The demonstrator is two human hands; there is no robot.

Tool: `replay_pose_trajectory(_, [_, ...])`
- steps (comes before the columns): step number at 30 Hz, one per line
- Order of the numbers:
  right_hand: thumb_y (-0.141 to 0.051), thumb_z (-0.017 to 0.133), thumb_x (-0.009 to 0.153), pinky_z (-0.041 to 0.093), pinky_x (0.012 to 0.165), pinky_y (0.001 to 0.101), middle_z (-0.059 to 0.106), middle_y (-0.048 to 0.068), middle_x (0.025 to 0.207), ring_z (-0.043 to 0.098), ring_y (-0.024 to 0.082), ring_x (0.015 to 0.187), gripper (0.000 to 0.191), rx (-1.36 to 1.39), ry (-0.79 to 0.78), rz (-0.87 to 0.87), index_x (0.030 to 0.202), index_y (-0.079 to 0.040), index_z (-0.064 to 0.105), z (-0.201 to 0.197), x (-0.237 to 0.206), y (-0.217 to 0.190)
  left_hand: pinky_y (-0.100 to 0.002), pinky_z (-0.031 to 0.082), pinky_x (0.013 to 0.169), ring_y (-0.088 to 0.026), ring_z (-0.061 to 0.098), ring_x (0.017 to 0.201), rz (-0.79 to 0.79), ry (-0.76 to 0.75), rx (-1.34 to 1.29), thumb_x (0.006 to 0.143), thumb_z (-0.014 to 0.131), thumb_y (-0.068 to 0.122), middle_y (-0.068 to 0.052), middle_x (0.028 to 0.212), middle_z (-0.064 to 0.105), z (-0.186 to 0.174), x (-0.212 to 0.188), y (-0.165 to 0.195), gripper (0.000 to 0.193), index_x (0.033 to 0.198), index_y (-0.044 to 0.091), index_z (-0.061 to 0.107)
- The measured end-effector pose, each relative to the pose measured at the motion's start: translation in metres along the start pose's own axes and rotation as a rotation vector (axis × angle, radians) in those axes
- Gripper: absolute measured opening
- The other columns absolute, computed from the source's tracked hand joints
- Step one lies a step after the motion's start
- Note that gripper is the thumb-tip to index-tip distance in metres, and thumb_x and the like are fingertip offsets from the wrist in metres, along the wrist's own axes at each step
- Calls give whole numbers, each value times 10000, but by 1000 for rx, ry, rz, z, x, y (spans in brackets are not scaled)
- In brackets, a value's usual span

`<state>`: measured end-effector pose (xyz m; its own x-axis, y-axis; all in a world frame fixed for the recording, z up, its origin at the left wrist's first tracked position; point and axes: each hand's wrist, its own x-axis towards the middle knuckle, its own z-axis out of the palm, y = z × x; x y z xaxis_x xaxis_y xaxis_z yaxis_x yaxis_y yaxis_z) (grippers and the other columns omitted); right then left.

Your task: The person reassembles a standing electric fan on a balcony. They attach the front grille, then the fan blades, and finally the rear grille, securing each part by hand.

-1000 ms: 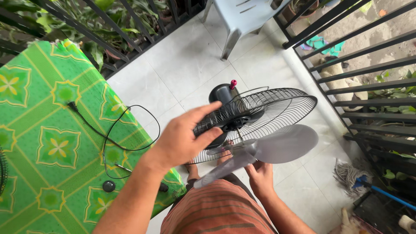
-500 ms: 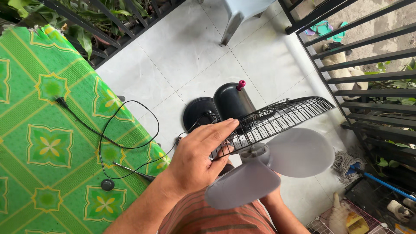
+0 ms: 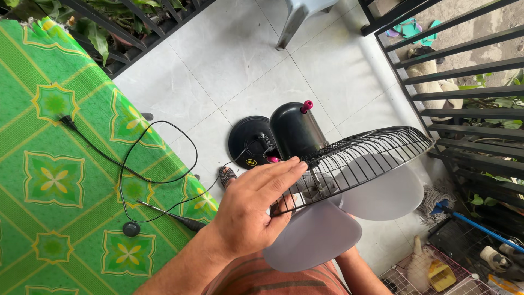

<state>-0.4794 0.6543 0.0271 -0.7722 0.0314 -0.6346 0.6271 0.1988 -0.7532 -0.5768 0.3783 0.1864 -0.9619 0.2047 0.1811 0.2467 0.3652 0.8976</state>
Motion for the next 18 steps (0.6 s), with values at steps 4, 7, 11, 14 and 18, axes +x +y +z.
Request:
replay_pose_trajectory(4, [-157, 658, 926, 573, 776, 360, 714, 136, 1040, 694, 213, 926, 254, -40, -2, 2, 1133, -10, 647, -3, 2, 1, -421, 543, 1080, -346, 670, 1259, -3, 13, 0, 788, 710, 30, -180, 1387, 665, 3, -2, 3, 623, 1402, 21, 603])
replay_pose_trajectory(7, [-160, 653, 931, 572, 766, 360, 720, 137, 1016, 697, 214, 909, 228, -76, -3, -7, 1102, -9, 662, -6, 4, 4, -433, 534, 1090, -353, 667, 1266, 2, 15, -7, 798, 713, 54, -186, 1387, 661, 4, -2, 3, 617, 1404, 23, 599])
replay_pose_trajectory(11, [-164, 646, 937, 571, 753, 361, 727, 140, 983, 701, 216, 887, 202, -147, -7, -25, 1060, -7, 681, -12, 7, 12, -439, 531, 1084, -358, 667, 1256, -1, 16, -2, 804, 707, 63, -187, 1387, 660, 5, -2, 3, 612, 1405, 23, 598])
replay_pose_trajectory(14, [-166, 641, 941, 570, 743, 361, 733, 141, 959, 703, 218, 870, 191, -309, 8, -66, 1028, -6, 696, -17, 11, 18, -430, 542, 1070, -348, 678, 1226, -7, 18, 10, 830, 718, 92, -175, 1390, 665, 5, -1, 2, 596, 1412, 33, 603])
replay_pose_trajectory(18, [-147, 618, 971, 563, 720, 371, 712, 169, 931, 685, 225, 852, 190, 183, 44, -232, 1006, 24, 694, -16, 9, 13, -405, 558, 1031, -328, 697, 1169, -6, 30, 20, 891, 762, 342, -152, 1379, 680, 3, 1, 0, 612, 1408, 51, 608])
